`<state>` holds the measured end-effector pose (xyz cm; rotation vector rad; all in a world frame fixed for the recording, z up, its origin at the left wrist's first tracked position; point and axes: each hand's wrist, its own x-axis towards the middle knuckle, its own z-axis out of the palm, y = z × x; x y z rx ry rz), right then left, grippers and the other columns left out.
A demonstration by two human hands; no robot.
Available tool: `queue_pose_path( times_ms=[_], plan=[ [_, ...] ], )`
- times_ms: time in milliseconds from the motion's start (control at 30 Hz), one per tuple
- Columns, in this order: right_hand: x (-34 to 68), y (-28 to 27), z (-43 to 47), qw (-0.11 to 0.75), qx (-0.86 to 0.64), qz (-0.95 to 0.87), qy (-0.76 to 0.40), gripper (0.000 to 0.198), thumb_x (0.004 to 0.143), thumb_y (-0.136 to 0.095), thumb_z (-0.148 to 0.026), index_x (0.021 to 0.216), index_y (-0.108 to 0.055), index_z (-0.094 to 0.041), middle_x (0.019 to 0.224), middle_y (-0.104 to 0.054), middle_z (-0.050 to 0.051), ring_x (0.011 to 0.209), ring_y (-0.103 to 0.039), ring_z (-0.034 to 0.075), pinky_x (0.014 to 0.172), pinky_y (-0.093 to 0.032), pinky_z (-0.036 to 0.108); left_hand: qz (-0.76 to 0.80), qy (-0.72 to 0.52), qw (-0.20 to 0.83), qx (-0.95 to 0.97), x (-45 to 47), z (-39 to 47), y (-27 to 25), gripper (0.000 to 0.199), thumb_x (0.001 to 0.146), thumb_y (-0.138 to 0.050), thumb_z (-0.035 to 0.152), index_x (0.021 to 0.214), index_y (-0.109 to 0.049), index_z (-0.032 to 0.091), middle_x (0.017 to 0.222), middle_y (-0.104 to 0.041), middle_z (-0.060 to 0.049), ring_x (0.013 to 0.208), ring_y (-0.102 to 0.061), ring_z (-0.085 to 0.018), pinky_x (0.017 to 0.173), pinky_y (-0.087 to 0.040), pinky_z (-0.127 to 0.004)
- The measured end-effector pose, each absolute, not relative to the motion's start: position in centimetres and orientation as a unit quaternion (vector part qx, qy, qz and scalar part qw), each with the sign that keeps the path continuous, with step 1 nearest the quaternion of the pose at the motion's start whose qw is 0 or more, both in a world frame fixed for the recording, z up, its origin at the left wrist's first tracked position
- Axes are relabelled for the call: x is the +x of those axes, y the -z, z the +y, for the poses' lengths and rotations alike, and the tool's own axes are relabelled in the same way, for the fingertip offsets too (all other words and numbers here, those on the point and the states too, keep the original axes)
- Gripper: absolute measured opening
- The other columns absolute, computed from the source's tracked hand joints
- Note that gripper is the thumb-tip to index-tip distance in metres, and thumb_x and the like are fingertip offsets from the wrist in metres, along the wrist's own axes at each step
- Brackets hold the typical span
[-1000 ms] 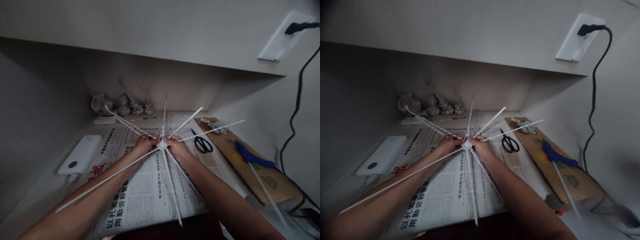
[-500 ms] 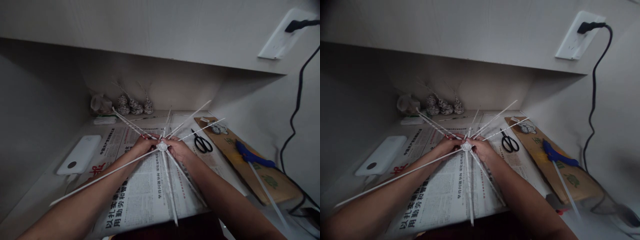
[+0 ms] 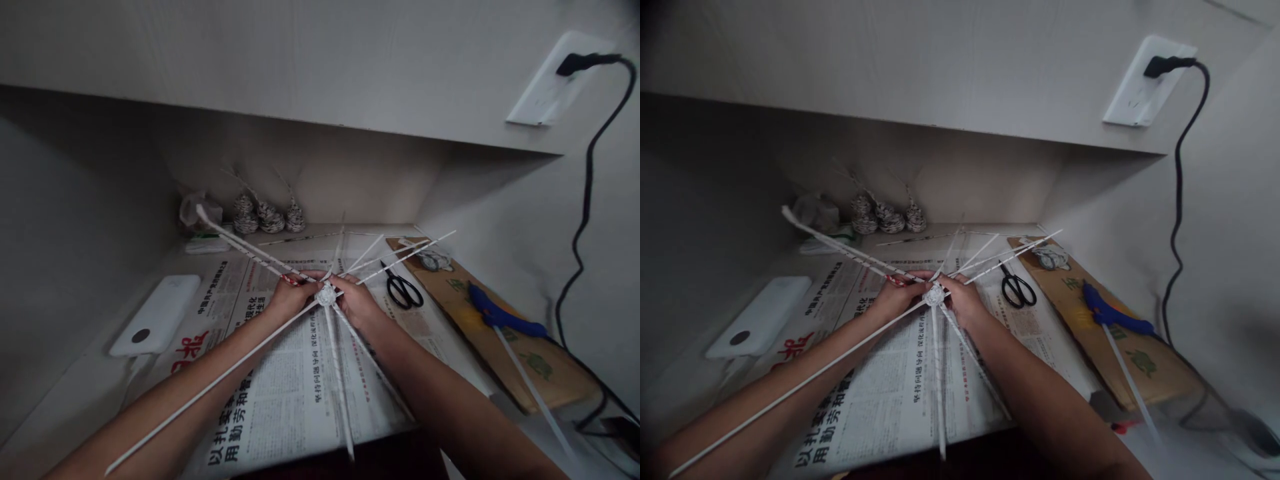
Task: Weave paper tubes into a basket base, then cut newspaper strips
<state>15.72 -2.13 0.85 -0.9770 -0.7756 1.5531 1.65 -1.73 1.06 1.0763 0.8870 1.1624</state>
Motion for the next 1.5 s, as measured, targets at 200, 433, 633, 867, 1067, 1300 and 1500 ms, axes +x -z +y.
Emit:
queue_pose_path(
  times_ms=[200, 433, 633, 867, 1067, 1300, 1500],
  plan=[
    [15.9, -0.5, -2.2, 0.529, -0.441, -0.362, -0.628, 0.026, 0.055, -0.084, -0.035, 0.067, -0.069, -0.017, 0.055, -0.064, 0.000, 0.047, -0.052, 0.013, 0.046, -0.039, 0.025, 0.395, -0.506, 0.563, 0.521, 1.5, -1.9, -1.0, 0.031, 0.061, -0.076, 0.019, 0.091, -0.080, 0.016, 0.088, -0.078, -0.008, 0.084, -0.069, -0.022, 0.078, -0.051, -0.029],
    [16.4, -0.9, -2.4, 0.479, -0.433, -0.383, -0.661, 0.029, 0.050, -0.089, -0.028, 0.065, -0.066, -0.018, 0.057, -0.065, -0.001, 0.050, -0.056, 0.013, 0.048, -0.045, 0.026, 0.467, -0.505, 0.520, 0.507, 1.4, -1.3, -0.4, 0.022, 0.060, -0.073, 0.015, 0.080, -0.080, 0.017, 0.069, -0.075, -0.005, 0.061, -0.064, -0.019, 0.058, -0.046, -0.026],
    [16.0, -0.8, -2.8, 0.473, -0.433, -0.401, -0.655, 0.036, 0.059, -0.088, -0.045, 0.071, -0.067, -0.019, 0.058, -0.064, -0.001, 0.050, -0.056, 0.013, 0.046, -0.045, 0.024, 0.480, -0.509, 0.457, 0.549, 1.3, -1.4, -0.6, 0.017, 0.063, -0.068, 0.011, 0.074, -0.079, 0.018, 0.074, -0.076, -0.006, 0.071, -0.068, -0.021, 0.066, -0.049, -0.026],
    [16.0, -1.3, -2.5, 0.494, -0.489, -0.319, -0.644, 0.039, 0.086, -0.068, -0.052, 0.071, -0.062, -0.017, 0.055, -0.062, 0.000, 0.045, -0.055, 0.012, 0.043, -0.048, 0.024, 0.486, -0.507, 0.457, 0.546, 1.3, -1.6, -0.3, 0.021, 0.062, -0.072, 0.020, 0.081, -0.079, 0.014, 0.070, -0.075, -0.005, 0.059, -0.064, -0.018, 0.056, -0.047, -0.025],
    [16.3, -1.9, -2.2, 0.471, -0.513, -0.280, -0.661, 0.054, 0.099, -0.041, -0.055, 0.069, -0.060, -0.015, 0.054, -0.063, 0.003, 0.043, -0.056, 0.012, 0.042, -0.049, 0.024, 0.502, -0.511, 0.433, 0.547, 1.5, -1.9, -0.8, 0.018, 0.060, -0.071, 0.018, 0.076, -0.078, 0.014, 0.065, -0.073, -0.004, 0.056, -0.061, -0.016, 0.053, -0.044, -0.024],
    [16.6, -1.8, -2.2, 0.451, -0.487, -0.330, -0.671, 0.013, 0.085, -0.065, -0.016, 0.072, -0.063, -0.015, 0.057, -0.065, 0.000, 0.046, -0.058, 0.011, 0.044, -0.050, 0.021, 0.499, -0.517, 0.507, 0.476, 1.6, -1.7, -0.7, 0.022, 0.056, -0.073, 0.020, 0.076, -0.078, 0.011, 0.058, -0.069, -0.003, 0.049, -0.057, -0.015, 0.048, -0.042, -0.024],
    [16.9, -2.5, -2.0, 0.420, -0.533, -0.287, -0.676, 0.035, 0.095, -0.052, -0.033, 0.066, -0.060, -0.016, 0.051, -0.061, 0.001, 0.041, -0.055, 0.013, 0.042, -0.048, 0.024, 0.494, -0.510, 0.477, 0.517, 1.7, -2.1, -0.6, 0.022, 0.060, -0.071, 0.018, 0.080, -0.079, 0.014, 0.067, -0.074, -0.004, 0.054, -0.060, -0.015, 0.051, -0.044, -0.024]
  ],
)
